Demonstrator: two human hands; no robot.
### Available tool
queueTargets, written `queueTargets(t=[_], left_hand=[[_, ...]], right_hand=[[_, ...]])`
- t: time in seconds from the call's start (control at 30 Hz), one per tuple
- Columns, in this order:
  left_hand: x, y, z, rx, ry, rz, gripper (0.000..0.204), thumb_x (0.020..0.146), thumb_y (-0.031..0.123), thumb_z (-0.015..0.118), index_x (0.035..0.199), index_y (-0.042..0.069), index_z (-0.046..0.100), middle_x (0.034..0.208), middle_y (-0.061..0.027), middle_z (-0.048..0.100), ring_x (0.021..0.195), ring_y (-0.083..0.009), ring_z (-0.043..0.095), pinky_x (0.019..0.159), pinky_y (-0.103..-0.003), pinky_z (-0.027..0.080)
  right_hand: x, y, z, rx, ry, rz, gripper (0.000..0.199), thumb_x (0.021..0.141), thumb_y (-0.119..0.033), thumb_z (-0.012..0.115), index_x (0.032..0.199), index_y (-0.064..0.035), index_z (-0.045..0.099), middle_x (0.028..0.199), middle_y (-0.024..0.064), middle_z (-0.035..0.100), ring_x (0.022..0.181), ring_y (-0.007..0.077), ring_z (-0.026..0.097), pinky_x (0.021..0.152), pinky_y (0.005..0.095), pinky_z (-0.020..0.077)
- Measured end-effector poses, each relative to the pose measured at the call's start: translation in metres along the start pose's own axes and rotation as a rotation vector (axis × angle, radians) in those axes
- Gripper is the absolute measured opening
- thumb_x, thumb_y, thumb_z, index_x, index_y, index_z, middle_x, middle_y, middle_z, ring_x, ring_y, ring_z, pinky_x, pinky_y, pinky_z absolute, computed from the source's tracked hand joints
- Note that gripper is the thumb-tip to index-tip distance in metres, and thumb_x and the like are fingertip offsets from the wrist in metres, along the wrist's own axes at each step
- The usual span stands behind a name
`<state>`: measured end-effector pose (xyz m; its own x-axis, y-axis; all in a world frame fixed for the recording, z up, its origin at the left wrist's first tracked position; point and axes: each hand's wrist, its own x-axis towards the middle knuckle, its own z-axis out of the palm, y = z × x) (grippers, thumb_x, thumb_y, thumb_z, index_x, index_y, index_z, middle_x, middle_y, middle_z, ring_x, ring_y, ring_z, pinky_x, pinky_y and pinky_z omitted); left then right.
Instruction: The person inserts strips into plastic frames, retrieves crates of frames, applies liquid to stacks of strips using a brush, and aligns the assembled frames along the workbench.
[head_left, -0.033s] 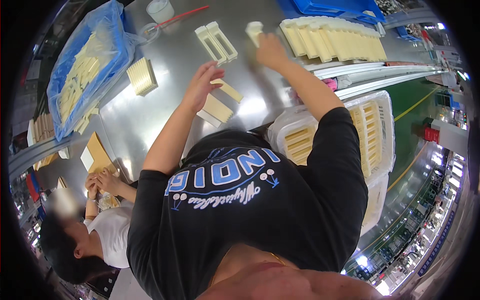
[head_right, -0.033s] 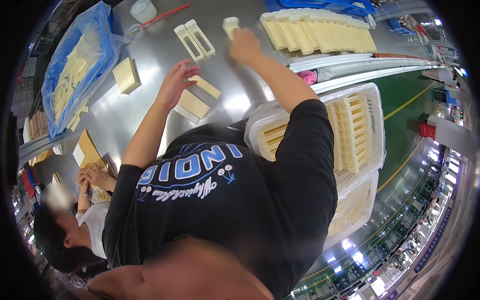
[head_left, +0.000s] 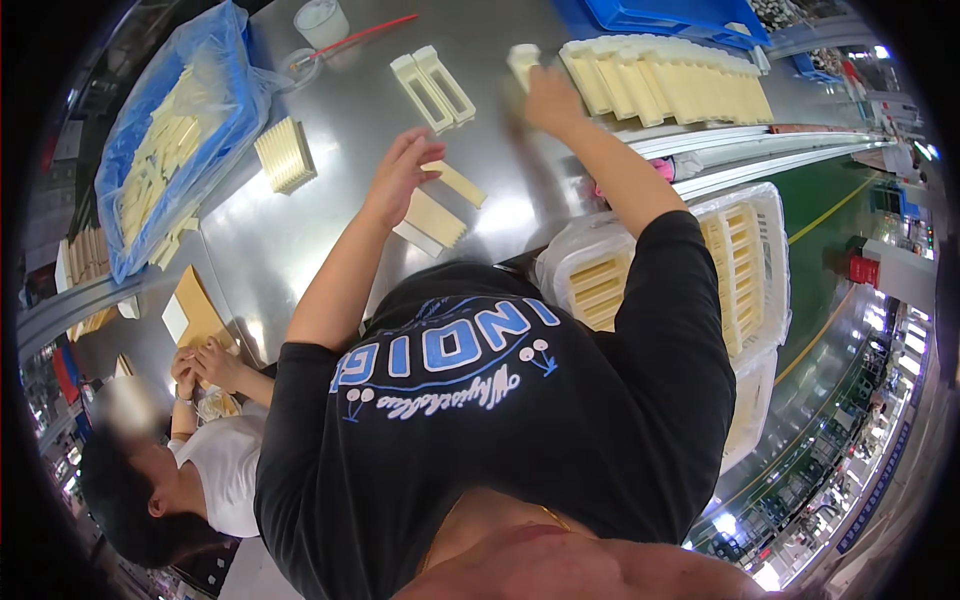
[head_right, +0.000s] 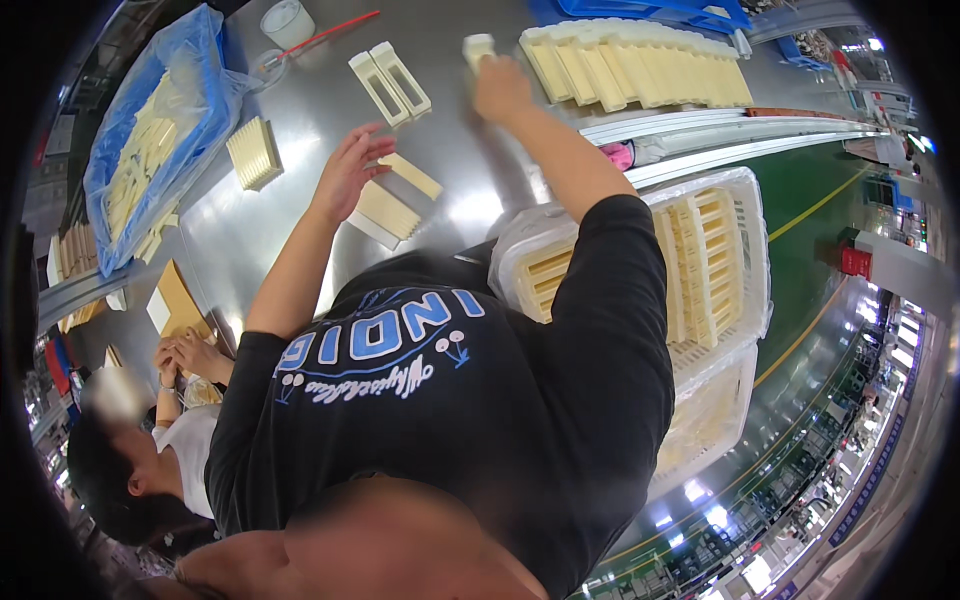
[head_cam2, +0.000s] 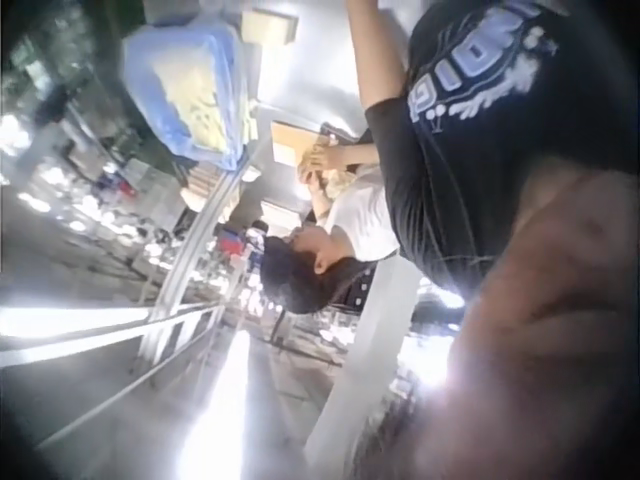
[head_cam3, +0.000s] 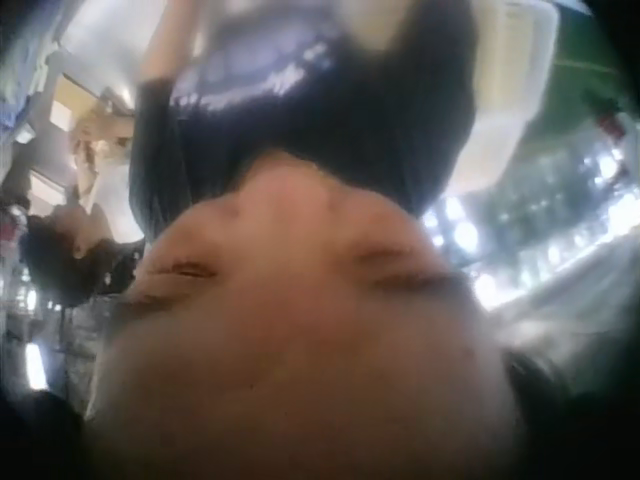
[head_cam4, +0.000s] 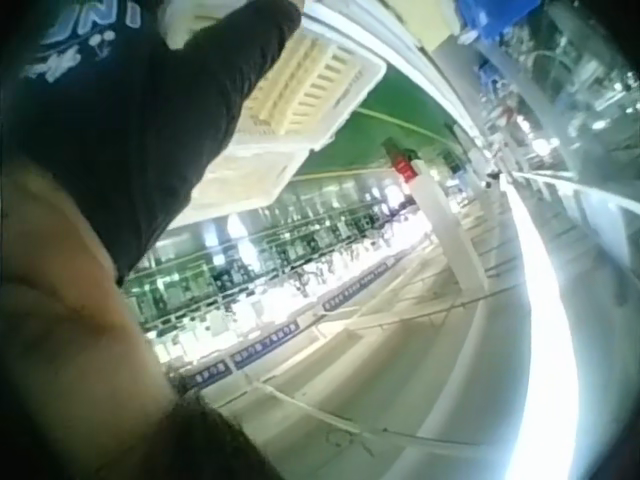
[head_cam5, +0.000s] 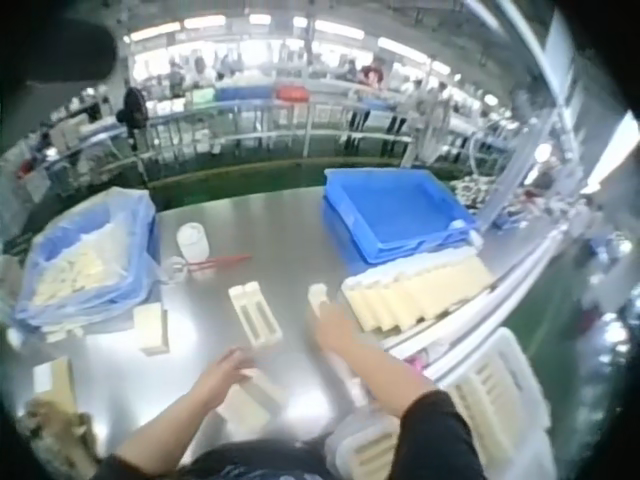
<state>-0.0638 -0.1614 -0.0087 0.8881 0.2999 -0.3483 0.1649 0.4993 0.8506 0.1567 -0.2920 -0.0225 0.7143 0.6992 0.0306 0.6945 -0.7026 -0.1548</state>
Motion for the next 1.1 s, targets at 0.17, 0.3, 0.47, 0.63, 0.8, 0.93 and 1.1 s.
queueTargets(t=[0.17, 0.3, 0.47, 0.63, 0.8, 0.93, 1.1], left_hand=[[0.0, -0.01, -0.019, 0.055, 0.138, -0.006, 0.031, 0.086, 0.023, 0.041, 0.112, 0.007, 0.04, 0.101, -0.0094, 0.051, 0.096, -0.017, 0.047, 0.079, -0.032, 0.039], [0.011, -0.018, -0.033, 0.193, 0.237, -0.009, 0.036, 0.084, 0.025, 0.044, 0.115, 0.008, 0.039, 0.104, -0.0099, 0.049, 0.099, -0.0185, 0.045, 0.081, -0.033, 0.038], [0.05, -0.035, -0.052, 1.308, 0.31, 0.44, 0.046, 0.079, 0.03, 0.048, 0.122, 0.017, 0.036, 0.117, -0.014, 0.039, 0.109, -0.0291, 0.035, 0.089, -0.041, 0.03], [0.051, -0.028, -0.037, 1.562, 0.314, 0.397, 0.04, 0.077, 0.032, 0.049, 0.115, 0.02, 0.043, 0.116, -0.0159, 0.039, 0.108, -0.0323, 0.034, 0.088, -0.046, 0.027], [0.05, -0.032, -0.05, 1.624, 0.411, 0.449, 0.028, 0.076, 0.033, 0.05, 0.095, 0.013, 0.056, 0.113, -0.0159, 0.041, 0.105, -0.0308, 0.036, 0.086, -0.044, 0.028], [0.05, -0.027, -0.056, 1.427, 0.628, 0.236, 0.031, 0.074, 0.036, 0.053, 0.087, 0.008, 0.058, 0.107, -0.0167, 0.044, 0.102, -0.0307, 0.038, 0.084, -0.044, 0.029], [0.063, -0.009, -0.039, 1.282, 0.813, 0.147, 0.045, 0.07, 0.037, 0.057, 0.101, 0.007, 0.049, 0.103, -0.0164, 0.046, 0.101, -0.0313, 0.039, 0.085, -0.042, 0.03]], right_hand=[[0.009, 0.043, 0.009, -0.435, 0.164, 0.026, 0.021, 0.069, -0.012, 0.051, 0.087, -0.0038, 0.049, 0.093, 0.0162, 0.047, 0.088, 0.0309, 0.047, 0.073, 0.0392, 0.0419], [0.004, 0.019, 0.011, -0.451, 0.197, -0.101, 0.018, 0.068, -0.013, 0.051, 0.084, -0.0048, 0.052, 0.096, 0.0173, 0.048, 0.088, 0.0302, 0.047, 0.072, 0.0394, 0.0411], [-0.035, -0.059, 0.021, 0.186, -0.465, -0.169, 0.024, 0.068, -0.017, 0.049, 0.087, -0.0011, 0.048, 0.088, 0.0178, 0.054, 0.086, 0.0327, 0.052, 0.074, 0.041, 0.0414], [-0.068, -0.087, 0.015, 0.199, -0.49, -0.279, 0.03, 0.067, -0.014, 0.052, 0.093, 0.0006, 0.045, 0.087, 0.0212, 0.055, 0.086, 0.0328, 0.054, 0.072, 0.0399, 0.0441], [-0.08, -0.087, 0.039, 0.226, -0.449, -0.32, 0.033, 0.067, -0.018, 0.054, 0.091, 0.0006, 0.042, 0.084, 0.0205, 0.055, 0.08, 0.0336, 0.054, 0.07, 0.0396, 0.0434], [-0.073, -0.091, 0.028, 0.235, -0.531, -0.309, 0.025, 0.065, -0.015, 0.053, 0.086, -0.0012, 0.048, 0.08, 0.0179, 0.057, 0.078, 0.032, 0.055, 0.069, 0.0393, 0.0434], [-0.049, -0.075, 0.031, 0.238, -0.615, -0.286, 0.017, 0.065, -0.016, 0.054, 0.076, -0.0035, 0.055, 0.073, 0.0149, 0.058, 0.07, 0.03, 0.056, 0.064, 0.0381, 0.0438]])
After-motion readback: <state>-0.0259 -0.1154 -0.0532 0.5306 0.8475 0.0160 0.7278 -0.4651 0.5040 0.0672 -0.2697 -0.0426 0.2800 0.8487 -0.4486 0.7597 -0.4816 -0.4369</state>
